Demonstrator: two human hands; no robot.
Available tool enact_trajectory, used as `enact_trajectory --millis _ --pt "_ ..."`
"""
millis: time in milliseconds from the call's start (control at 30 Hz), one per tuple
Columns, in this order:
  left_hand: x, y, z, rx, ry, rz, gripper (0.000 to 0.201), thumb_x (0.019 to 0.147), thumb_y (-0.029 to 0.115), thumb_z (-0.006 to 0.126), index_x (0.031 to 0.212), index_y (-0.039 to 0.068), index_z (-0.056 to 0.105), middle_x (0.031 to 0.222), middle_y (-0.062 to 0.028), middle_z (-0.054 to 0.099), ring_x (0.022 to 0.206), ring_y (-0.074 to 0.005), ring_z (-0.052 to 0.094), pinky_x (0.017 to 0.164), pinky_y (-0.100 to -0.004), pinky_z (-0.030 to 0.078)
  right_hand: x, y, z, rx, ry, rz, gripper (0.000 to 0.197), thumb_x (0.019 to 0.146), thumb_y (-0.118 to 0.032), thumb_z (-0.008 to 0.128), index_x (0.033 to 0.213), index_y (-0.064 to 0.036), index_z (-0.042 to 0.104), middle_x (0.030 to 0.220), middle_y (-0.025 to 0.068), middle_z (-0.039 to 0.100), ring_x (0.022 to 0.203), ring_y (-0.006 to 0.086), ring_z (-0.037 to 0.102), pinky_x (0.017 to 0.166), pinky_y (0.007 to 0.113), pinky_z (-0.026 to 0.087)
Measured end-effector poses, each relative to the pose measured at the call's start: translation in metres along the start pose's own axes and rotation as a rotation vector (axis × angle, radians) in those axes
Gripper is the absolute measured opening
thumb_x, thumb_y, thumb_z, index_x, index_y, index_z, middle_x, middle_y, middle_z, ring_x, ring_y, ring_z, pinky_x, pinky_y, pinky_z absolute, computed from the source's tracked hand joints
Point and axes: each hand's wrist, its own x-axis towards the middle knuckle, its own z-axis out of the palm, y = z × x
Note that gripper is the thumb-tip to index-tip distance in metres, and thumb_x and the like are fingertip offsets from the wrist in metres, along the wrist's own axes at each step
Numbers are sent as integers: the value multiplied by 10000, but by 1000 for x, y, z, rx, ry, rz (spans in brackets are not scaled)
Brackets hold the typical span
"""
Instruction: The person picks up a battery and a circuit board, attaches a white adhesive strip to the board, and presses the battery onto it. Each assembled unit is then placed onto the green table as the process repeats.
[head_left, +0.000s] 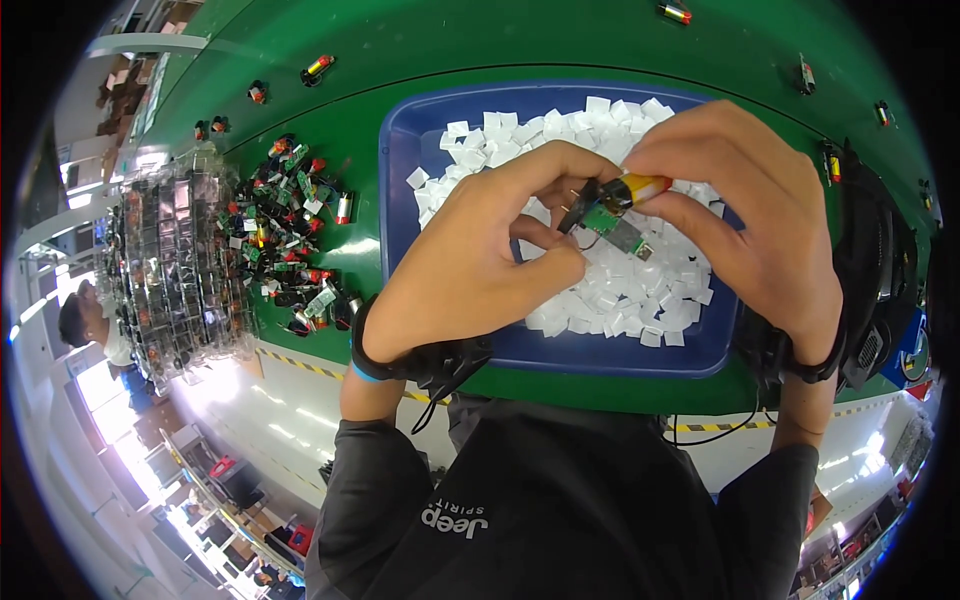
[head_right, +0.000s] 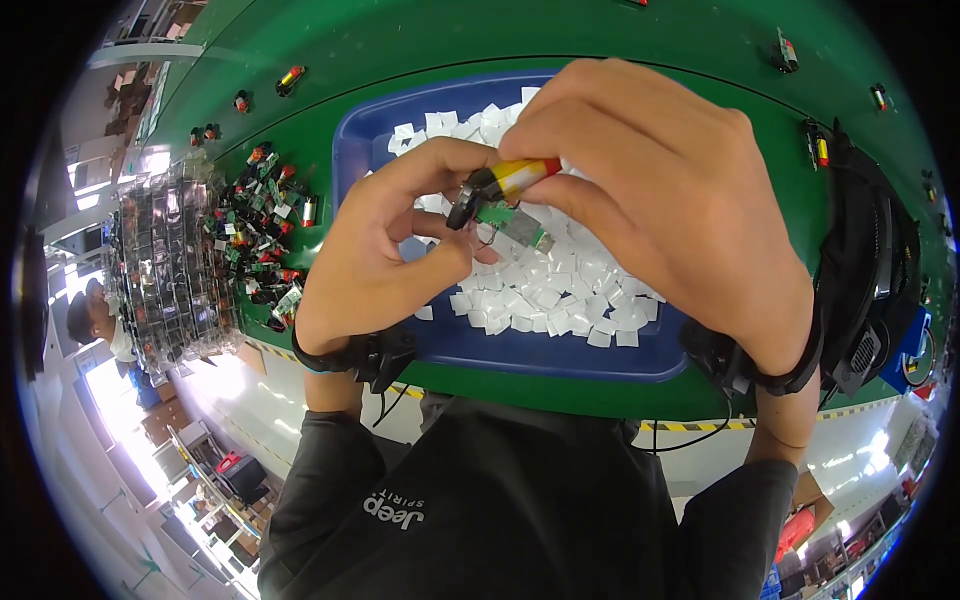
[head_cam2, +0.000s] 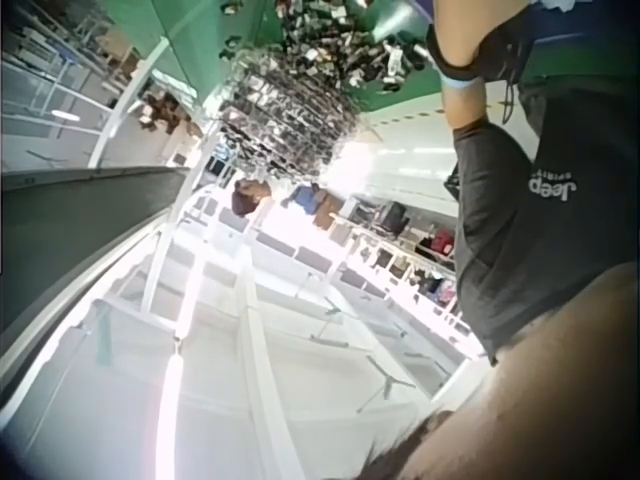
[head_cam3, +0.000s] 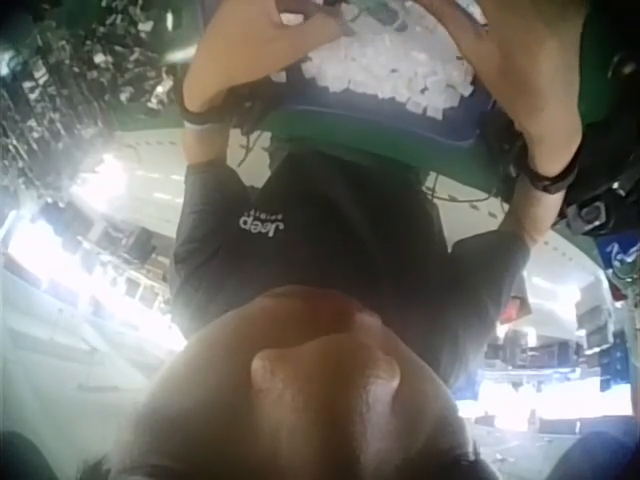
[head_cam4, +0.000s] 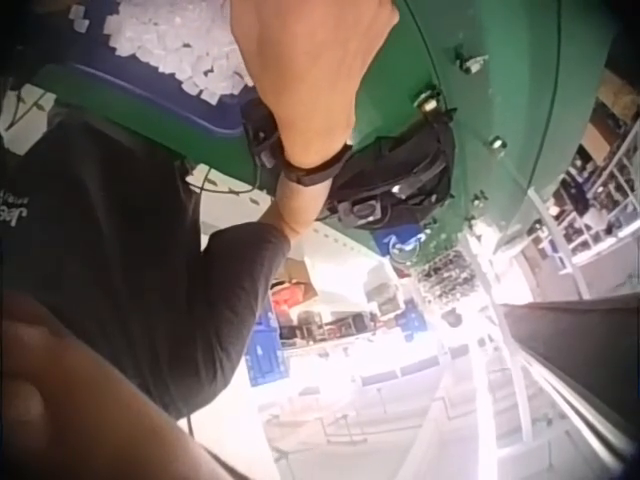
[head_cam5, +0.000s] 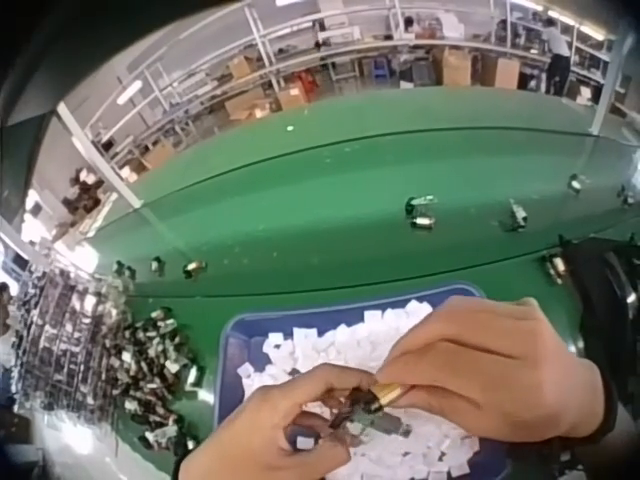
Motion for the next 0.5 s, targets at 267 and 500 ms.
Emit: enact_trajectory --millis 267,500 --pt "-1 0 -2 21 -7 -6 431 799 -48 605 1224 25 590 944 -62 647 871 -145 616 769 -297 563 -1 2 0 18 41 119 353 738 50 769 1081 -10 709 921 95 645 813 219 645 705 299 512" --pt "2 -4 -2 -32 17 24 425 818 18 725 1221 21 590 949 -51 648 820 -140 636 746 -281 556 -2 -3 -3 90 -65 300 317 777 72 736 1082 -12 710 973 96 640 857 190 636 749 303 506"
